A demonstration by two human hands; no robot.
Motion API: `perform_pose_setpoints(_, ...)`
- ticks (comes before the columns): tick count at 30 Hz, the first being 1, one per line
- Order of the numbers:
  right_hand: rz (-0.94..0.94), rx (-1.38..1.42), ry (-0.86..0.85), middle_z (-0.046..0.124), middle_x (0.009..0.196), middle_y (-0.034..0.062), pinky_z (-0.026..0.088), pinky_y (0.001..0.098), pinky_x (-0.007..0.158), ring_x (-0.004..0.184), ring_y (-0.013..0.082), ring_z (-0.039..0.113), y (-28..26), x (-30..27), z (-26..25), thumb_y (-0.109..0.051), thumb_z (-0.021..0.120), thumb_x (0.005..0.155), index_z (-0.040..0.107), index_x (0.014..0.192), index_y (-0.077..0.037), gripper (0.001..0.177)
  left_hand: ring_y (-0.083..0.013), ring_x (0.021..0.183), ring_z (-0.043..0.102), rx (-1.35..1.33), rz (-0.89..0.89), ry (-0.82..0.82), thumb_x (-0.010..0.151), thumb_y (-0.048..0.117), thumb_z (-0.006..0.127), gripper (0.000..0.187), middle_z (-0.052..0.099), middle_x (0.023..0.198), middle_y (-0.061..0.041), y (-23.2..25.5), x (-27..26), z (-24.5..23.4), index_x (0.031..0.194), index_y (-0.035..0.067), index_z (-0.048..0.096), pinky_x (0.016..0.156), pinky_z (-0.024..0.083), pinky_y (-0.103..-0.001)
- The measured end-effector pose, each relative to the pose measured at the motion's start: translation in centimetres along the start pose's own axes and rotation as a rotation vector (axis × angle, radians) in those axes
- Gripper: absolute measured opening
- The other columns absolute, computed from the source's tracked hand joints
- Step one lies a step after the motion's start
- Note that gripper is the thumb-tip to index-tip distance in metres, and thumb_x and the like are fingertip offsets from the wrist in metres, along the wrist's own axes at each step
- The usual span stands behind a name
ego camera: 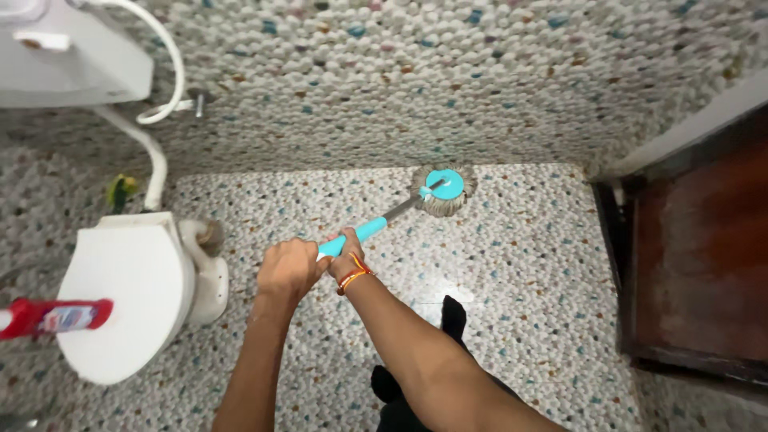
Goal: The person cleans the floor of a bathroom using a squeegee and then a round mop, moving around the toilet and walls.
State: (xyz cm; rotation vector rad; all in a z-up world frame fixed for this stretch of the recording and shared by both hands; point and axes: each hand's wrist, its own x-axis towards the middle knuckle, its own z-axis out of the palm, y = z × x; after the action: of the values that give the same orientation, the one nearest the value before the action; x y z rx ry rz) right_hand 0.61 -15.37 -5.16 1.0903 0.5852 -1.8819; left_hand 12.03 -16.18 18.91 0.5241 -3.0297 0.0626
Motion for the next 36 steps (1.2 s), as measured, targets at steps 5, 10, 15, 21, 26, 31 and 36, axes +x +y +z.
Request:
perform_pose_setpoints(5, -0.019, 0.18, 0.005, 0.059, 0.077, 0.0075, 0.057, 0.0402, 0.07, 0.069, 0.0247, 0.058, -5.5, 0.5, 1.3, -0.028, 0.072, 0.09, 0.057, 0.084, -0.008, 0.026, -0.0289, 0.069, 0.064, -0.014, 0.151, 0.24, 0.074, 0.047, 0.082, 0.037, 0.063, 0.07, -0.007, 1.5, 4.4, 2.7, 0.073, 0.013, 0.068, 0.063, 0.052, -0.046)
perform_pose_setpoints(10, -0.029, 0.159, 0.032, 0.062, 0.077, 0.0083, 0.056, 0.0398, 0.066, 0.069, 0.0249, 0.061, -11.4, 1.3, 2.4, -0.029, 0.069, 0.089, 0.058, 0.088, -0.006, 0.025, -0.0298, 0.071, 0.07, -0.066, 0.114, -0.022, 0.079, 0.052, 0.078, 0.039, 0.069, 0.074, -0.009, 4.3, 10.5, 2.8, 0.078, 0.013, 0.073, 0.066, 0.056, -0.045)
perform_pose_setpoints(15, -0.085, 0.181, -0.005, 0.062, 0.08, 0.0109, 0.057, 0.0405, 0.07, 0.073, 0.0276, 0.062, -17.2, 3.0, 2.5, -0.032, 0.07, 0.091, 0.057, 0.091, -0.004, 0.031, -0.0297, 0.074, 0.074, -0.058, 0.068, -0.191, 0.086, 0.054, 0.073, 0.041, 0.074, 0.08, -0.011, 7.9, 15.8, 2.5, 0.084, 0.013, 0.076, 0.068, 0.059, -0.044)
perform_pose_setpoints(21, -0.086, 0.276, -0.028, 0.06, 0.08, 0.0096, 0.058, 0.045, 0.074, 0.072, 0.0275, 0.058, -25.2, 5.2, 2.3, -0.032, 0.069, 0.092, 0.056, 0.089, -0.006, 0.03, -0.0303, 0.073, 0.075, -0.094, 0.155, -0.166, 0.083, 0.05, 0.073, 0.037, 0.075, 0.078, -0.011, 12.6, 21.7, 4.0, 0.083, 0.013, 0.079, 0.067, 0.059, -0.045)
perform_pose_setpoints(26, -0.109, 0.286, -0.072, 0.061, 0.079, 0.0115, 0.058, 0.0436, 0.071, 0.073, 0.028, 0.06, -33.3, 5.5, -0.6, -0.036, 0.071, 0.092, 0.058, 0.085, -0.004, 0.035, -0.0312, 0.076, 0.075, -0.151, 0.187, -0.29, 0.089, 0.047, 0.069, 0.034, 0.075, 0.082, -0.013, 19.0, 25.4, 6.6, 0.085, 0.014, 0.079, 0.071, 0.06, -0.045)
perform_pose_setpoints(31, -0.16, 0.189, 0.058, 0.064, 0.082, 0.0135, 0.059, 0.0501, 0.077, 0.077, 0.0311, 0.062, -40.9, 4.5, -5.6, -0.037, 0.071, 0.092, 0.06, 0.088, -0.004, 0.035, -0.03, 0.078, 0.076, -0.154, 0.333, -0.3, 0.09, 0.034, 0.067, 0.027, 0.076, 0.082, -0.013, 25.8, 26.6, 10.0, 0.079, 0.012, 0.078, 0.071, 0.06, -0.046)
perform_pose_setpoints(36, -0.224, 0.239, 0.001, 0.062, 0.085, 0.0131, 0.058, 0.0562, 0.084, 0.079, 0.0321, 0.062, -41.9, 4.5, -6.0, -0.029, 0.069, 0.092, 0.057, 0.1, -0.009, 0.025, -0.0312, 0.077, 0.075, -0.177, 0.416, -0.244, 0.081, 0.017, 0.066, 0.012, 0.075, 0.081, -0.014, 26.9, 27.4, 10.2, 0.077, 0.012, 0.076, 0.072, 0.06, -0.045)
